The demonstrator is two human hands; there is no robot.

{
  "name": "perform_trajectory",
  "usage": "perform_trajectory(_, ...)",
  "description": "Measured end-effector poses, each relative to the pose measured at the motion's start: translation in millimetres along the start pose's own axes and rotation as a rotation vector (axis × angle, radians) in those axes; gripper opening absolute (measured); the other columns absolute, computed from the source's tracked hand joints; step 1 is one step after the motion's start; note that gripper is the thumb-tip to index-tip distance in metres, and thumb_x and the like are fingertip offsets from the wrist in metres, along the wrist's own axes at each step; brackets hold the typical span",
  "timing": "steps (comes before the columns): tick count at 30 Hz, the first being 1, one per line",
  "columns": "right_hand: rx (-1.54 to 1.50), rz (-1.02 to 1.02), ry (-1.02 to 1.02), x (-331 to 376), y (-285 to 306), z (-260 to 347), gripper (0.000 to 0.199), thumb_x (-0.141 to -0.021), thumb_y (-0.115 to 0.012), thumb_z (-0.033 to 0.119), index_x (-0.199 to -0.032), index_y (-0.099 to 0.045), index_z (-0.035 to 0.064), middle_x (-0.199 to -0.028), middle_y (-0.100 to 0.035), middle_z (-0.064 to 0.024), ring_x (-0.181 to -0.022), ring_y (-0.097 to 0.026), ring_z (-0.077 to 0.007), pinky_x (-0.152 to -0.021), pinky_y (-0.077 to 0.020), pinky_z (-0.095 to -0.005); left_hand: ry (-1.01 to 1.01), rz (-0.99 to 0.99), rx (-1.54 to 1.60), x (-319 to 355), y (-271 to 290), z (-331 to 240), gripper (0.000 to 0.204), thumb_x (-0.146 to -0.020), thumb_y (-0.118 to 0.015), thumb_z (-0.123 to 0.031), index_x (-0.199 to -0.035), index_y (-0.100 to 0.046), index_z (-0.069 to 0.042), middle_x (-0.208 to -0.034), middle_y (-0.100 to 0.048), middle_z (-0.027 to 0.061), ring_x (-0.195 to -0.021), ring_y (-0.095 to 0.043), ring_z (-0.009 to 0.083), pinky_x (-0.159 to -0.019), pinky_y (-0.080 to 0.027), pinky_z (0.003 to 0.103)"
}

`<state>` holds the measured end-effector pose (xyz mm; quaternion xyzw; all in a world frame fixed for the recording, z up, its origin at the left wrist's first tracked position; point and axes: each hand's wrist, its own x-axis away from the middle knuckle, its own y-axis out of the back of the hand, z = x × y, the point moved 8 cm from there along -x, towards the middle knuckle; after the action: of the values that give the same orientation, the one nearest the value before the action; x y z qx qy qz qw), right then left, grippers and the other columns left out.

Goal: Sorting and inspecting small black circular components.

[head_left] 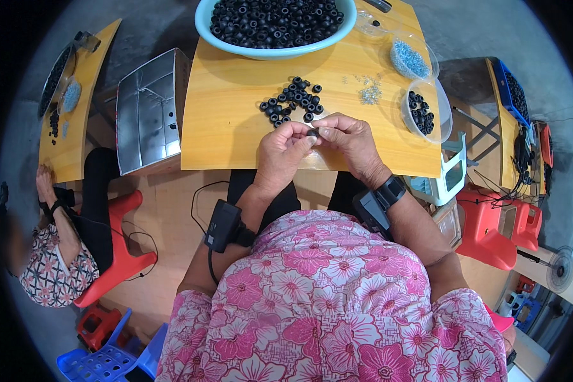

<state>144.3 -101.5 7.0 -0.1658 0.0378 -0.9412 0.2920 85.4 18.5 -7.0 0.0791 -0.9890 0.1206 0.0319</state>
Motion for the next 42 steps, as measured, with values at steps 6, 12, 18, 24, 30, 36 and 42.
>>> perform_trajectory(6,-0.124,0.027,0.02,-2,2,-14,0.019,-0.091,-0.061,0.008,-0.107,-0.065,-0.0013,-0.099,-0.066,-0.0073,-0.089,-0.062,-0.0136,-0.082,-0.051,-0.0282,0.023,-0.012,0.023,1,1,2,0.012,-0.091,-0.06,-0.004,-0.102,-0.06,0.001,-0.09,-0.066,0.0054,-0.083,-0.063,0.0102,-0.075,-0.053,0.025)
perform_trajectory(12,-0.319,0.09,-0.103,-2,-1,-17,0.018,-0.091,-0.06,0.007,-0.106,-0.063,-0.0024,-0.099,-0.065,-0.0097,-0.091,-0.064,-0.018,-0.088,-0.0527,-0.0345,0.042,0.001,0.051,2,0,-1,0.013,-0.09,-0.062,-0.004,-0.101,-0.062,0.002,-0.087,-0.065,0.003,-0.082,-0.063,0.0091,-0.075,-0.053,0.024)
perform_trajectory(18,-0.378,0.225,-0.185,-4,3,-27,0.024,-0.092,-0.059,0.009,-0.111,-0.058,-0.0053,-0.099,-0.064,-0.0119,-0.088,-0.064,-0.0179,-0.086,-0.0529,-0.0308,-0.007,-0.005,-0.088,4,2,-4,0.012,-0.086,-0.066,-0.002,-0.097,-0.066,0.002,-0.085,-0.061,0.0002,-0.074,-0.056,0.0062,-0.069,-0.047,0.019)
perform_trajectory(24,-0.388,0.361,-0.291,-2,-5,-25,0.028,-0.092,-0.061,0.016,-0.111,-0.058,-0.0039,-0.093,-0.065,-0.01,-0.083,-0.065,-0.0171,-0.082,-0.0545,-0.0326,-0.137,-0.008,-0.203,4,4,-8,0.013,-0.082,-0.068,0.0,-0.095,-0.068,0.001,-0.085,-0.054,0.0,-0.079,-0.051,0.0073,-0.071,-0.045,0.02)
perform_trajectory(30,-0.317,0.424,-0.357,2,-2,-28,0.029,-0.092,-0.061,0.021,-0.107,-0.061,-0.0033,-0.089,-0.066,-0.0077,-0.079,-0.065,-0.0163,-0.08,-0.0548,-0.0321,-0.128,0.016,-0.282,3,2,-6,0.015,-0.082,-0.069,-0.001,-0.097,-0.068,0.001,-0.088,-0.054,0.0004,-0.078,-0.051,0.0083,-0.07,-0.044,0.022)
perform_trajectory(36,-0.339,0.476,-0.373,3,-3,-28,0.026,-0.092,-0.061,0.022,-0.101,-0.064,-0.0025,-0.083,-0.066,-0.0067,-0.076,-0.065,-0.0158,-0.078,-0.0545,-0.0307,-0.107,0.046,-0.249,1,2,-4,0.017,-0.082,-0.069,-0.001,-0.1,-0.069,0.001,-0.088,-0.054,0.0007,-0.08,-0.054,0.0092,-0.072,-0.046,0.023)
perform_trajectory(42,-0.301,0.507,-0.391,2,-1,-32,0.025,-0.091,-0.063,0.023,-0.097,-0.066,-0.0016,-0.082,-0.067,-0.0069,-0.074,-0.065,-0.0154,-0.076,-0.0528,-0.0289,-0.043,0.164,-0.24,-4,3,-1,0.018,-0.083,-0.069,-0.001,-0.101,-0.069,0.002,-0.088,-0.056,0.0025,-0.082,-0.057,0.01,-0.074,-0.049,0.022)
